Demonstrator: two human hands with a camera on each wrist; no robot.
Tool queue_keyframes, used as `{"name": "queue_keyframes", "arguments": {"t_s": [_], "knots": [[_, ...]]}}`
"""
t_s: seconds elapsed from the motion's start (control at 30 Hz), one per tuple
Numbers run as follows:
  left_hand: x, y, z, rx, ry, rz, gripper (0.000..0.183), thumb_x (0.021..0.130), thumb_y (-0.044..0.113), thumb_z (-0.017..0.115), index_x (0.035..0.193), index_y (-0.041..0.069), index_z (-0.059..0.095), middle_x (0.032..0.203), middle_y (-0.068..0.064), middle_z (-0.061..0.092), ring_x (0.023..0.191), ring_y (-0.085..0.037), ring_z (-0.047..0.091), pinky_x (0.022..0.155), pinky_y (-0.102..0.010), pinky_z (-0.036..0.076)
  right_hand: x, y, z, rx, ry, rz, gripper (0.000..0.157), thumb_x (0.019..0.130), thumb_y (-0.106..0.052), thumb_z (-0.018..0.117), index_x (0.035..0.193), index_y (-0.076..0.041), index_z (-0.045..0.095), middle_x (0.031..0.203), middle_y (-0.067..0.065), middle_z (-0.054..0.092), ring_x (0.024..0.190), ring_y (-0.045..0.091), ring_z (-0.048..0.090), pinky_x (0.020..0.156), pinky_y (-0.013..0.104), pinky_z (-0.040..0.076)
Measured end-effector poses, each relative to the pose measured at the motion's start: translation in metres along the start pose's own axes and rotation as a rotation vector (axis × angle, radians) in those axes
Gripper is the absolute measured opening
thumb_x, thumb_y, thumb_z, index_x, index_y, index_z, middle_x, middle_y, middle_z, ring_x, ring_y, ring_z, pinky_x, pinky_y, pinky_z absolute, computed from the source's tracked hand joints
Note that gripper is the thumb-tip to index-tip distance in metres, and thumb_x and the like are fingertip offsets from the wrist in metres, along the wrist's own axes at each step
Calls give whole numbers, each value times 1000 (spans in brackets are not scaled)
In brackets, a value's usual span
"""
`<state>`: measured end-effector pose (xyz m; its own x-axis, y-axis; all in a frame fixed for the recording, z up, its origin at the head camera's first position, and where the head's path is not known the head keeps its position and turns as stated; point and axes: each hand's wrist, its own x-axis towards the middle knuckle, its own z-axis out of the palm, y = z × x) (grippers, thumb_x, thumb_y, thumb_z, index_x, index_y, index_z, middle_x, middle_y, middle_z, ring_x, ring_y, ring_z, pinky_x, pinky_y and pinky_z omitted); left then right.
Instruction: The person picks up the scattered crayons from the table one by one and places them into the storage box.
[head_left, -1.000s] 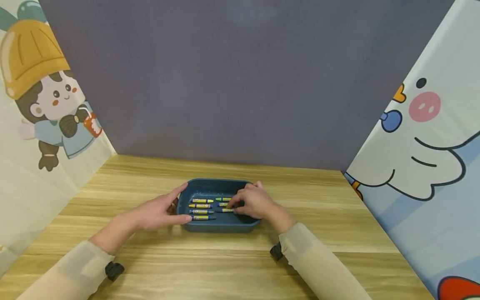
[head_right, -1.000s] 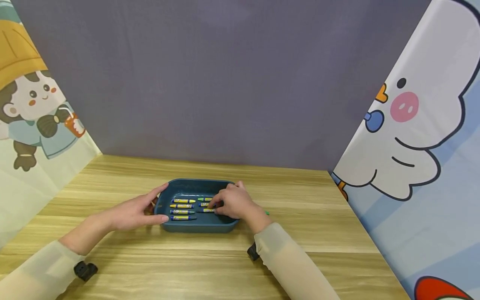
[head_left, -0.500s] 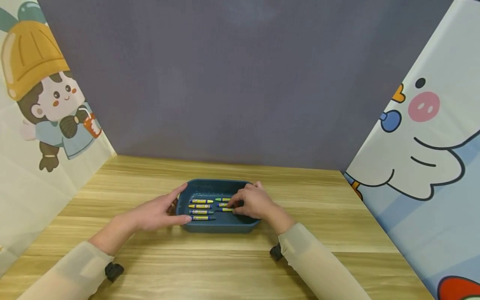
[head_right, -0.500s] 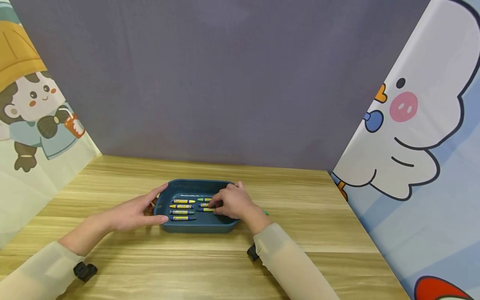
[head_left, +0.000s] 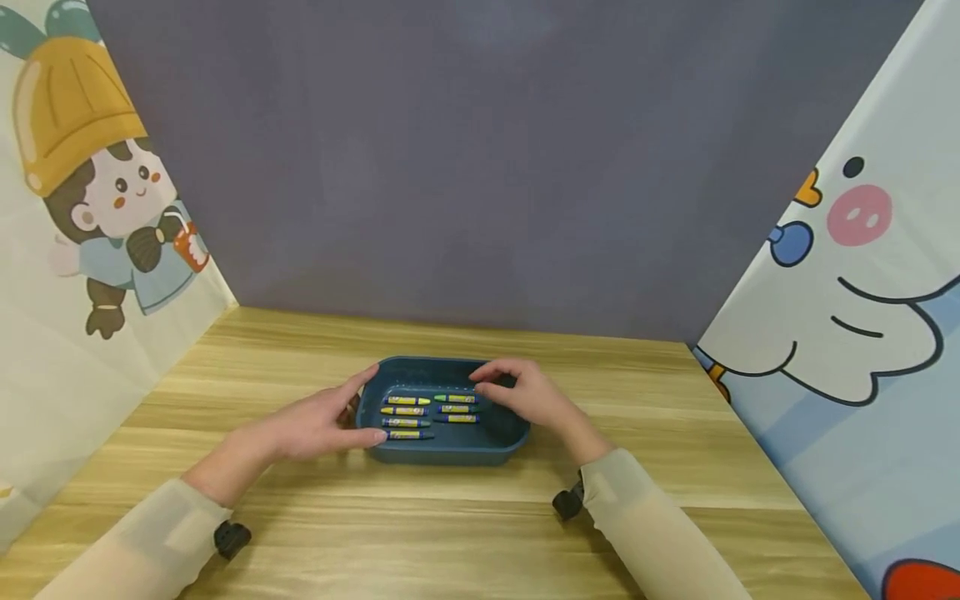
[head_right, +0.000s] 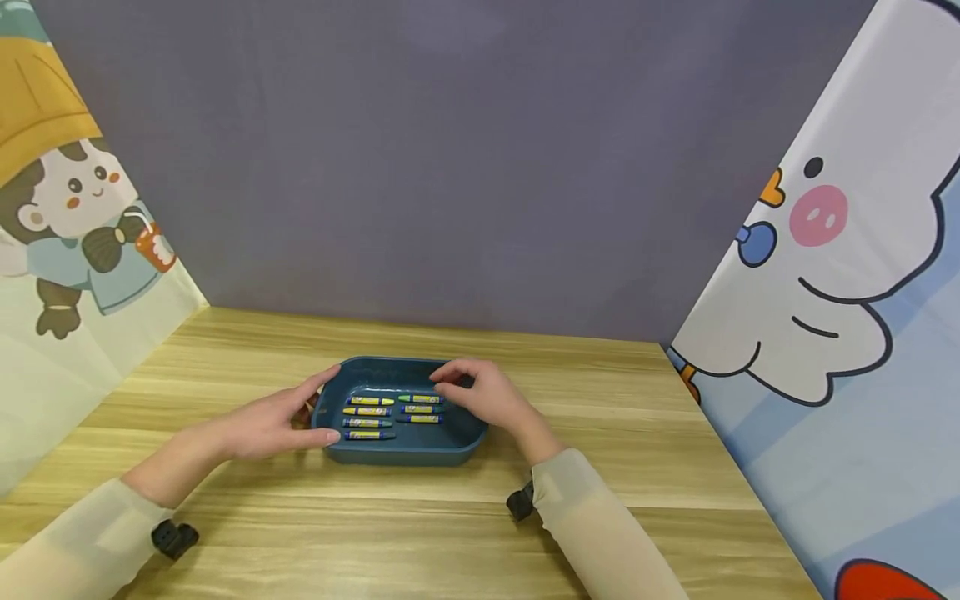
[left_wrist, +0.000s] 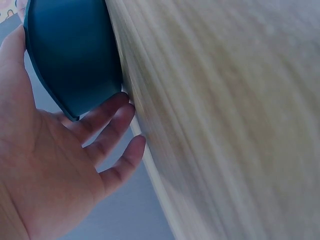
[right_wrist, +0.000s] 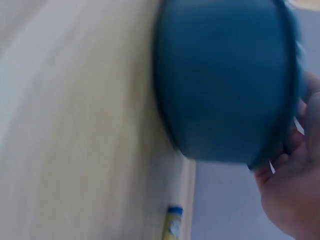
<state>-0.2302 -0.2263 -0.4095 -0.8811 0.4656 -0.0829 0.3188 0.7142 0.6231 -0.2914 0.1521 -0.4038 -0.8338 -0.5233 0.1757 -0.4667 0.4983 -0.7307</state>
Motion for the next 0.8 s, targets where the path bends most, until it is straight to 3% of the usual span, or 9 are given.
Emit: {"name": "queue_keyframes", "arguments": {"t_s": [0.07, 0.13, 0.27, 0.5, 0.67, 0.8], "knots": [[1, 1, 0, 7, 0, 0, 115, 98, 64, 75, 178, 15, 10, 118, -4, 71, 106, -14, 68, 97, -45, 55, -6, 3, -12, 94, 50, 39, 27, 107, -24, 74, 129, -11, 80, 123, 5, 78, 97, 17, 68, 84, 38, 57], [1, 1, 0, 8, 1, 2, 114, 98, 63, 75, 178, 14, 10, 118, -4, 72, 105, -14, 68, 97, -45, 55, -12, 8, -24, 129, 89, 69, 28, 107, -24, 74, 131, -9, 79, 124, 8, 77, 97, 21, 69, 82, 38, 58], [0, 1, 0, 22, 5, 4, 114, 98, 63, 75, 178, 13, 10, 117, -4, 72, 104, -14, 67, 97, -45, 55, -27, 24, -45, 93, 105, 115, 30, 108, -25, 72, 132, -7, 77, 121, 9, 77, 99, 20, 69, 82, 35, 57], [0, 0, 0, 16, 2, 12, 114, 99, 62, 75, 178, 13, 9, 116, -2, 71, 104, -13, 68, 96, -43, 55, -58, 52, -69, -19, 43, 179, 32, 109, -26, 71, 132, -5, 77, 120, 10, 77, 98, 16, 67, 82, 29, 56], [0, 0, 0, 9, -2, 9, 114, 99, 62, 75, 178, 12, 9, 117, -2, 71, 106, -13, 69, 97, -44, 55, -73, 64, -77, -92, -19, 199, 30, 107, -25, 73, 131, -7, 77, 114, 7, 76, 98, 18, 66, 83, 30, 55], [1, 0, -1, -1, -10, 9, 115, 99, 62, 75, 178, 13, 8, 119, -2, 71, 108, -13, 69, 97, -44, 55, -78, 73, -79, -87, -74, 209, 30, 104, -20, 76, 131, -6, 77, 114, 8, 76, 102, 19, 67, 86, 28, 55]]}}
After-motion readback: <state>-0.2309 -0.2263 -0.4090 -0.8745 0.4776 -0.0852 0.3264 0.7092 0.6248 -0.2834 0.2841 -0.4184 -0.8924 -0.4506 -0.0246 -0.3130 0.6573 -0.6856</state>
